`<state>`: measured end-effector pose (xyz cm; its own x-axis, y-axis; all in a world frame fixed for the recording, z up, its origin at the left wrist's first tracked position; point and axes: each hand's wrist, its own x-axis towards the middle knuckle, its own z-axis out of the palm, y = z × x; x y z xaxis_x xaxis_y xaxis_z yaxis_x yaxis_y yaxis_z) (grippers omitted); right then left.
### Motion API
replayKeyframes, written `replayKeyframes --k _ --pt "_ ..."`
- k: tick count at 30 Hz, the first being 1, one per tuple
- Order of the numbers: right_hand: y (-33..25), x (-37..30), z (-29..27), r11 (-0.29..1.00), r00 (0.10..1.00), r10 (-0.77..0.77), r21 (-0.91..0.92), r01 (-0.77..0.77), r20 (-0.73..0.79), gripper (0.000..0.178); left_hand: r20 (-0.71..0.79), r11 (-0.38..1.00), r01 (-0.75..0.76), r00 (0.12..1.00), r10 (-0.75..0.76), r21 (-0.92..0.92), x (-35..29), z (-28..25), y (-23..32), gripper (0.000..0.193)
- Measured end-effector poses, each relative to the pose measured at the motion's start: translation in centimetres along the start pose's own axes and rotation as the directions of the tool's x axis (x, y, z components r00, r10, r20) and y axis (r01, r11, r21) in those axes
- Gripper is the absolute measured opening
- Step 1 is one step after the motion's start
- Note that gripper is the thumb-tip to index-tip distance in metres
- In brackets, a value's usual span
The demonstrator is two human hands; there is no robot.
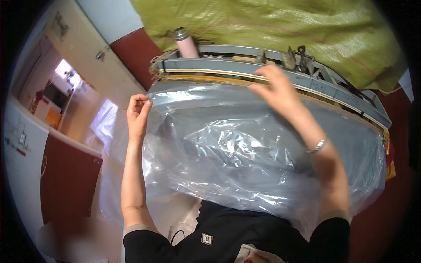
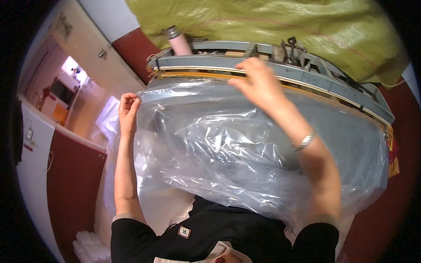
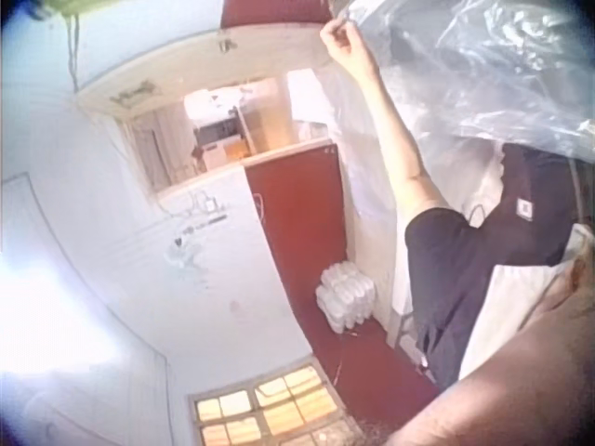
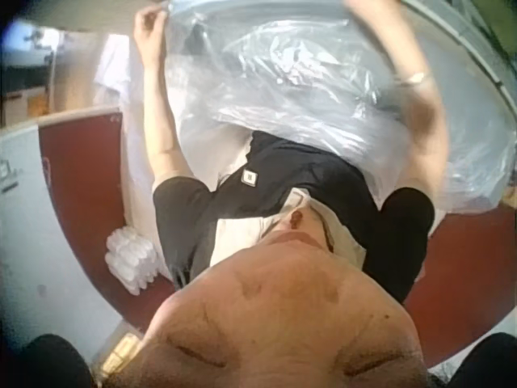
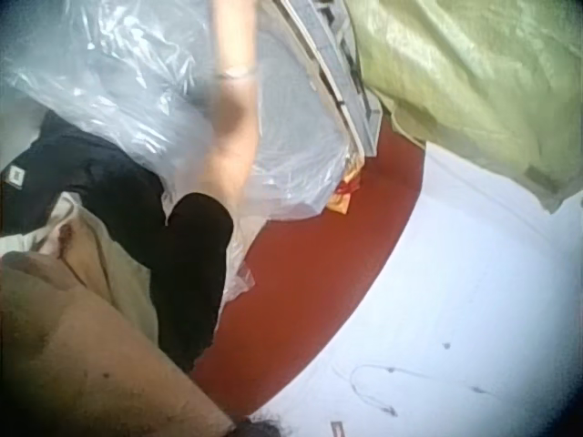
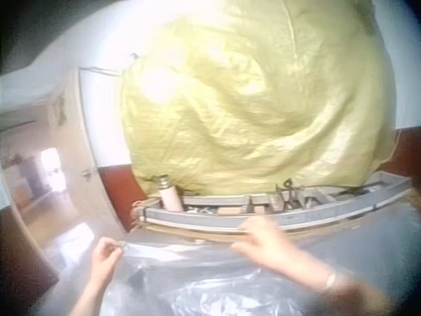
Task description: The recorder is using a heat-sealing machine to seal large plastic bags.
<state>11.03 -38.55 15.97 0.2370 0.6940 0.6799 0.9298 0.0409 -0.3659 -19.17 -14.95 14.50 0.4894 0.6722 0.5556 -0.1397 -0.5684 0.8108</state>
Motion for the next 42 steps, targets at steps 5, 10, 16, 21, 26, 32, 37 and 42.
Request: replayKeyframes --k 5,10,16,21,26,32,37,42 --pt "-4.5 -0.9 4.9 0.842 0.899 0.154 0.421 -0.336 0.409 0.021 -0.009 0.997 -0.046 0.999 0.047 0.06 -3.0 -2.8 4.2 0.009" --pt "5.2 -9.1 -0.7 0.925 0.922 0.311 0.148 -0.35 0.232 0.018 0.718 0.82 -0.057 0.52 -0.462 0.569 -7.6 -2.0 2.8 0.016" --pt "17.9 -30.4 -24.6 0.582 0.666 0.668 -0.324 -0.746 -0.332 0.029 0.702 0.655 -0.278 0.422 -0.574 0.703 -12.8 -3.6 -4.6 0.015" --pt "16.9 -46.5 -42.5 0.13 0.444 0.638 -0.48 -0.868 -0.629 0.04 0.52 0.365 -0.383 0.73 -0.442 0.848 -10.8 -7.4 -9.4 0.012" --pt "14.7 -50.6 -47.0 -0.2 0.145 0.59 -0.318 -0.927 -0.794 0.053 0.214 0.024 -0.237 0.824 -0.524 0.971 -2.5 -12.7 -9.2 0.019" --pt "17.4 -47.8 -44.0 -0.26 0.138 0.499 -0.299 -0.918 -0.856 0.052 -0.046 0.097 -0.052 0.601 0.798 0.994 10.4 -14.2 -4.1 0.021" --pt "19.8 -44.3 -40.0 -0.127 0.072 0.661 -0.206 -0.97 -0.747 0.038 -0.057 0.763 0.078 0.997 -0.054 0.641 8.0 -4.2 -14.1 0.051" --pt "19.6 -42.1 -37.6 -0.518 -0.093 0.469 -0.188 -0.834 -0.878 0.037 0.138 0.564 0.041 0.953 -0.271 0.825 5.0 -2.5 -23.0 0.048"
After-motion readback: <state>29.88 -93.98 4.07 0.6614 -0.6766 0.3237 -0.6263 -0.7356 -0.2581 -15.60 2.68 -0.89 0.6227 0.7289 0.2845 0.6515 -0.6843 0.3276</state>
